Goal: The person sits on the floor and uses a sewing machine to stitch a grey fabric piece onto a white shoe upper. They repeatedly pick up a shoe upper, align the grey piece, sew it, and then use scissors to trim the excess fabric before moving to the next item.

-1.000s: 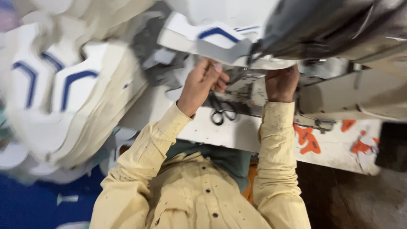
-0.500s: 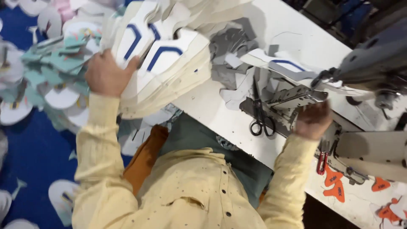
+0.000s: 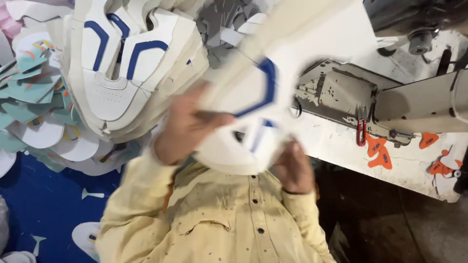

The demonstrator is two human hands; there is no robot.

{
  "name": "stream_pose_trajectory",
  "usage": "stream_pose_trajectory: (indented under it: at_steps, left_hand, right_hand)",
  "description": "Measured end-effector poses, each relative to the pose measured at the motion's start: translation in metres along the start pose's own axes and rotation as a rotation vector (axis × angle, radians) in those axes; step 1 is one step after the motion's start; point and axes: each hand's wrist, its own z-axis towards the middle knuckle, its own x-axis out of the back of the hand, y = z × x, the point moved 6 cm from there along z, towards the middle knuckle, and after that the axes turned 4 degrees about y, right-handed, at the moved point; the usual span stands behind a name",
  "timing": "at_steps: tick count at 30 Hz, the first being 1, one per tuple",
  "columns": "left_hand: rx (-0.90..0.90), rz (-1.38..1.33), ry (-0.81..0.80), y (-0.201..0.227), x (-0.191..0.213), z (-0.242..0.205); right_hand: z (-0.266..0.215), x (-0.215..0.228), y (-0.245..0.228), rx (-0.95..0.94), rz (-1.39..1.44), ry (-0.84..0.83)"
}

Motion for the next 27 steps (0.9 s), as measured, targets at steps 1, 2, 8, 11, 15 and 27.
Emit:
stream_pose_trajectory:
  at_steps: [1,2,8,11,15,27]
  left_hand:
    - [0.072,-0.19,-0.137,-0.01,-0.028,0.0]
    - [0.08,-0.191,-0.14,-0.035,-0.052,-0.004]
    - [0.305,-0.619,-0.12,-0.165,-0.174,-0.04]
    - [0.164,-0.309,-0.101,-0.177,-0.16,-0.022]
    - [-0.1,0.426,0.135,-0.151,-0.097,0.047]
    - [-0.19,0.902,0.34,-0.138,-0.036,0.058]
  right_hand:
    - [-0.013,0.028,-0.016,0.228,-0.076,0.188]
    - [-0.013,0.029,-0.023,0.224,-0.074,0.194]
    - [-0.034,0.03,-0.063,1.124,-1.169,0.539]
    - [0.003,0.043,-0.03,0.56,-0.802,0.413]
    - [0.02,0.074,-0.007,0.515,-0.963,0.357]
    - [0.05,0.026,-0.042,0.553,-1.288,0.277]
